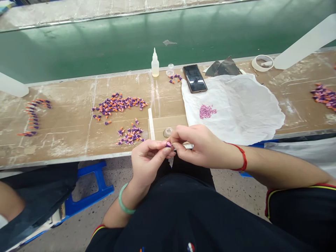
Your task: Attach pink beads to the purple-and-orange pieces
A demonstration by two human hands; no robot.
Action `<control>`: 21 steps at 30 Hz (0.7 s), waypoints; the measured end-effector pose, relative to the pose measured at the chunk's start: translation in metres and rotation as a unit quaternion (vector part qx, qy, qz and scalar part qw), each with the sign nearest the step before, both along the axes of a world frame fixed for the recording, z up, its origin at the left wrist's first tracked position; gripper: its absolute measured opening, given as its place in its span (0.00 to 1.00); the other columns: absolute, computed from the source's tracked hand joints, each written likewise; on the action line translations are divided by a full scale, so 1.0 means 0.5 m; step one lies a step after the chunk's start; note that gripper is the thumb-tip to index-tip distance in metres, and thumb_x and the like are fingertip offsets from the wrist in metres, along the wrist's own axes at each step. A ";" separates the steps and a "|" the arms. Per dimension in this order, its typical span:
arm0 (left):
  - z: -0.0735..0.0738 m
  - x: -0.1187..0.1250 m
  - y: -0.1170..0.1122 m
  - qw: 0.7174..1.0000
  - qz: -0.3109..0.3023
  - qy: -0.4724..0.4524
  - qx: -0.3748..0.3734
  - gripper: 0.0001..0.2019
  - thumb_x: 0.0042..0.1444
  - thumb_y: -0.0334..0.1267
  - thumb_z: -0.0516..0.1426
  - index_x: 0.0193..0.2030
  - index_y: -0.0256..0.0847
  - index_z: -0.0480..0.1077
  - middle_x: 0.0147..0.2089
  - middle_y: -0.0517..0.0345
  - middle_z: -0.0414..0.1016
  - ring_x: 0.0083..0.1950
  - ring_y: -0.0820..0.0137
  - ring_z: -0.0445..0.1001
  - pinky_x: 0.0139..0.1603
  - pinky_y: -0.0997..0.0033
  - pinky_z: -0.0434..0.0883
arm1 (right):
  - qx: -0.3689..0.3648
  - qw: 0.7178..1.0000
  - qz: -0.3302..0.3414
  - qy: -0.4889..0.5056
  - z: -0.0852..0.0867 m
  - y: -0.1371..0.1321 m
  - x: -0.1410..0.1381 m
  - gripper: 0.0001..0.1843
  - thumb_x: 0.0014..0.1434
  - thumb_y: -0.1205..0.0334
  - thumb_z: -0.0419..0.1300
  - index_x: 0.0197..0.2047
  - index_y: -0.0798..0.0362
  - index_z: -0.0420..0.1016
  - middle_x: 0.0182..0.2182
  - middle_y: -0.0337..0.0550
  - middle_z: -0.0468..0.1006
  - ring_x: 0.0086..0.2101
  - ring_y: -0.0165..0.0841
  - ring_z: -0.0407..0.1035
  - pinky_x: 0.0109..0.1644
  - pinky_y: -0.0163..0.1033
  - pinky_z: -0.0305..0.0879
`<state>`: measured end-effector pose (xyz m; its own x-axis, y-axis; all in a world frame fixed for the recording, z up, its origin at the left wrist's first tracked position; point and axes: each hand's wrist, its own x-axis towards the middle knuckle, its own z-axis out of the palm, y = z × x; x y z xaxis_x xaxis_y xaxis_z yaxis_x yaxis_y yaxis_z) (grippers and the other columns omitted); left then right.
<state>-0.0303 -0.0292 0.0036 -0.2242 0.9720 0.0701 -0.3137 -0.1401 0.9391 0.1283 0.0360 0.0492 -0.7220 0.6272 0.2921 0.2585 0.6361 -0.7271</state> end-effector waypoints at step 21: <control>-0.002 -0.021 0.015 0.994 -0.068 0.045 -0.068 0.10 0.53 0.41 0.69 0.35 0.39 0.75 0.32 0.56 0.84 0.29 0.69 0.82 0.29 0.75 0.78 | -0.195 0.976 -0.087 0.049 -0.032 0.040 0.043 0.03 0.65 0.66 0.54 0.41 0.50 0.68 0.38 0.43 0.85 0.39 0.35 0.81 0.43 0.40 0.77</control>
